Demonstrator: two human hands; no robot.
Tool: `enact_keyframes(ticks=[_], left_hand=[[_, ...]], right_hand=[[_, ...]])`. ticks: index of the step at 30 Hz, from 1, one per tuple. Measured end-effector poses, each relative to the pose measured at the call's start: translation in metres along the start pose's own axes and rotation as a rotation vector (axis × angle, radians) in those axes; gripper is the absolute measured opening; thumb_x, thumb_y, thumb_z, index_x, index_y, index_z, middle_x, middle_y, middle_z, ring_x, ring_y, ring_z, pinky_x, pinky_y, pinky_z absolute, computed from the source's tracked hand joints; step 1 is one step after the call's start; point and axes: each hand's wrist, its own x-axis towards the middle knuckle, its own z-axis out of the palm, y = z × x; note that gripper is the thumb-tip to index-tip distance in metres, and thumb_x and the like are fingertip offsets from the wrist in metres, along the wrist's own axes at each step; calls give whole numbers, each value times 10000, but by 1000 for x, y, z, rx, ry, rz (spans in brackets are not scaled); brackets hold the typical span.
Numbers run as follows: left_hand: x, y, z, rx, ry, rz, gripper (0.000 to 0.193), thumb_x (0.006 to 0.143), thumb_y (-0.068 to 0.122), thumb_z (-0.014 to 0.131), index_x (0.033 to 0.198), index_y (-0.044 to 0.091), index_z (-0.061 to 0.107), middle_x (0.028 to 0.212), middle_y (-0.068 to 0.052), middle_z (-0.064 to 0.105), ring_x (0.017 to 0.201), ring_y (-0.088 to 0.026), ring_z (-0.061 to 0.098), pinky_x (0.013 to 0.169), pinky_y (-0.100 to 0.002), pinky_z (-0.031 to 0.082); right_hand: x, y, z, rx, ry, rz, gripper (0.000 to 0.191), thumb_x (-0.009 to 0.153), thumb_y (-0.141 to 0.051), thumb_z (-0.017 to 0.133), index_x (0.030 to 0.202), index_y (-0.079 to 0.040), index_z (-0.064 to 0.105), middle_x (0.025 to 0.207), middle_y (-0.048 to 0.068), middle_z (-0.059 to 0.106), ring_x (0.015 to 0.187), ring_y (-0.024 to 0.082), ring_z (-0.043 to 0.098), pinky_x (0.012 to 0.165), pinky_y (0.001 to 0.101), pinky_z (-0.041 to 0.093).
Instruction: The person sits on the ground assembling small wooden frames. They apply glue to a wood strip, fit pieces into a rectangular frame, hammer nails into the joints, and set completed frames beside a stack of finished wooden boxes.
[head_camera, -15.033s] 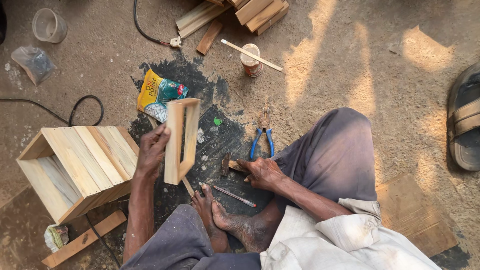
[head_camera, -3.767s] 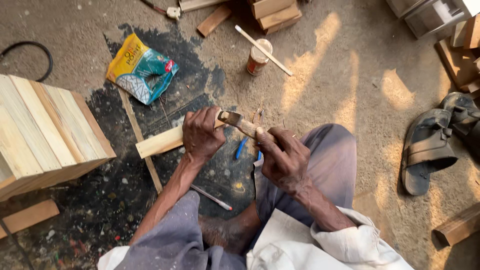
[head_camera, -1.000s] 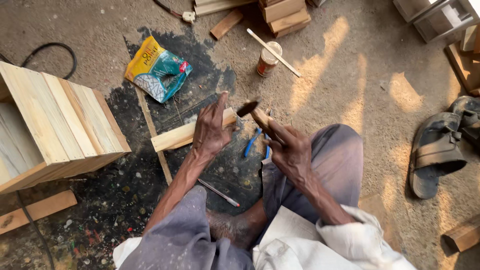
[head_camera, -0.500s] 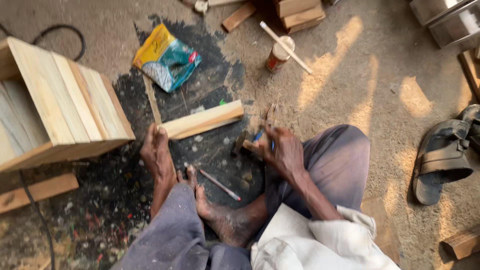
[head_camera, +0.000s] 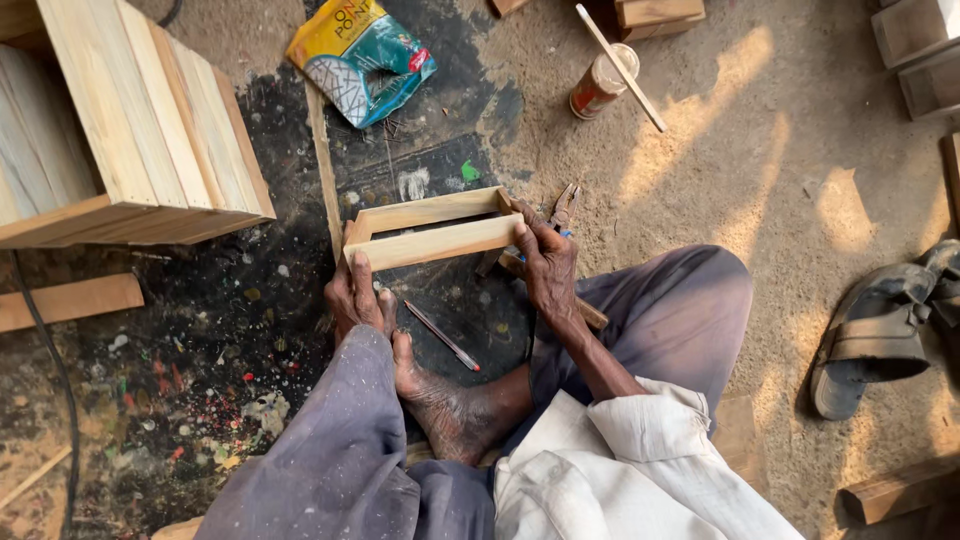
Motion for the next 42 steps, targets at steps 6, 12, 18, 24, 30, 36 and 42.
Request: enact_keyframes(ticks=[6,12,18,24,30,36,42], left_hand=[[6,5,7,11,61,-76,695,1026,561,395,1522,88,512,980,-210,739,765,-250,623,688,-390,513],[1,4,5,21,55,-44,684,1059,570,407,1515,73,521,985,-196,742,773,-214,634,721,-356,527],[8,-5,11,-76,86,-33,685,1033,554,459,1430,11,587,880,-201,727,747,-199,618,667,-348,509],[5,-14,12,-49,104,-64,632,1043,533,458,1182,-36,696,756,-172,676,631,-211,537,604,-396,465],[18,-8,16,-9,175,6,590,1065,481,508,1087,-74,709,732,-140,668,647,-206,528,606,-386,469],[1,-28,-2,-134,43,34,491,1088,325,534,1391,-59,578,1035,-163,736,901,-192,626,781,-322,524],[32,-58,17,-149,22,44,674,934,86,648,1548,-35,397,1475,-233,532,1321,-281,537,1048,-347,469]], right_hand=[[13,1,1,-75,60,-213,337,1024,-251,647,1305,-82,730,900,57,756,851,102,684,762,291,573],[13,9,-1,-40,52,-193,321,1017,-230,661,1284,-67,732,979,59,761,909,110,693,819,283,582],[17,12,-2,-1,33,-208,320,1023,-231,648,1288,-67,721,1007,62,769,924,124,720,839,300,609],[16,16,-8,-43,-2,-208,339,1037,-217,638,1325,-56,714,970,76,749,892,145,700,797,311,597],[24,-6,-5,63,-74,-302,337,1030,-189,627,1321,-30,689,1096,93,747,1027,176,711,895,331,594],[13,0,-10,98,-137,-73,357,1003,-136,597,1344,-39,644,1155,90,710,1057,171,699,846,345,625],[47,27,4,-41,-214,-224,385,1009,-46,564,1389,-38,623,1264,144,732,1121,242,680,897,339,568]])
